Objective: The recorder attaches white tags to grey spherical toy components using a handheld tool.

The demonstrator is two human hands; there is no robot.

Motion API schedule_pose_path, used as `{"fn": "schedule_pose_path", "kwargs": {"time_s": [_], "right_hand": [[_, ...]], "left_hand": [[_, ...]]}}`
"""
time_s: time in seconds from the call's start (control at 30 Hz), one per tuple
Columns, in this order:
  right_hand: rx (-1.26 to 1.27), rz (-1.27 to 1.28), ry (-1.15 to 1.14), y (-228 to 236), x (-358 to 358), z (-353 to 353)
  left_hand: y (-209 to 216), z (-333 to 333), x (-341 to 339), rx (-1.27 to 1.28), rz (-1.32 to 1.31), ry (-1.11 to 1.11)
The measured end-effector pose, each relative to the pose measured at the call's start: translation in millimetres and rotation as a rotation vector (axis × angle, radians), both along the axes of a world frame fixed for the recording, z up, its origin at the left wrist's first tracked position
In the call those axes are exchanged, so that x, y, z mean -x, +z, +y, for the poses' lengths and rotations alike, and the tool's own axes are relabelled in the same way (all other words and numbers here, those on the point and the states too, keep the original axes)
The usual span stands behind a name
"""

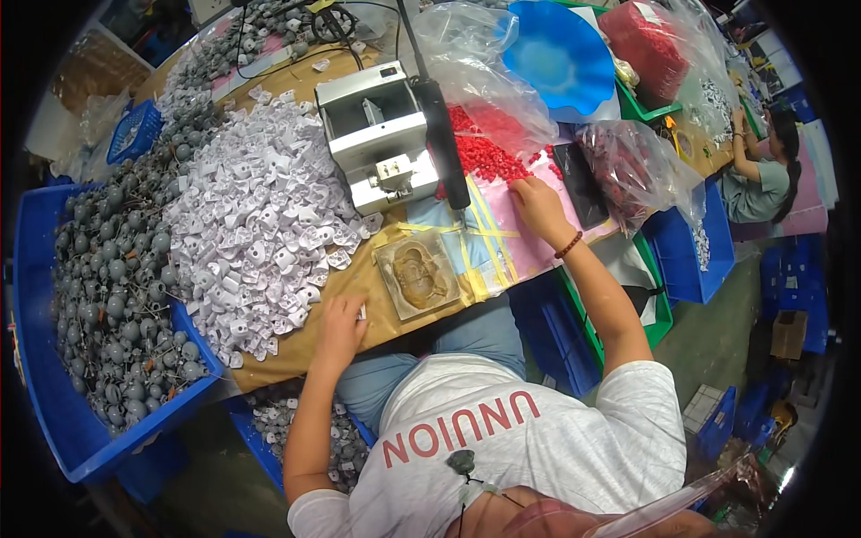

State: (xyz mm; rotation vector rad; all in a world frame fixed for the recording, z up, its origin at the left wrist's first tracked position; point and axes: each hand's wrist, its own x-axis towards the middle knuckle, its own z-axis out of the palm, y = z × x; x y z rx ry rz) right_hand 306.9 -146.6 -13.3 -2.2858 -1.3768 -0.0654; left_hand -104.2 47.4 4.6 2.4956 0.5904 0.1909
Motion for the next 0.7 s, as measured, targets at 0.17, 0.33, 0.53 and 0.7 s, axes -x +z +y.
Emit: {"fn": "schedule_pose_path", "kwargs": {"time_s": [0.17, 0.33, 0.53, 0.7], "right_hand": [[0.131, -0.099, 0.014, -12.4, -6.2, 7.9], [0.082, -0.115, 0.019, -19.5, -8.5, 4.7], [-0.243, 0.317, 0.065, 41.4, 25.7, 17.6], [-0.291, 0.524, 0.533, 45.3, 104.1, 43.4]], "left_hand": [[5.6, 8.0, 3.3, 0.19, -0.018, 0.059], [27.1, -14.0, -46.3, 0.178, -0.218, 0.033], [5.5, -35.4, -98.0, 0.08, -0.285, 0.006], [7.9, -37.1, -97.1, 0.224, -0.262, 0.133]]}}
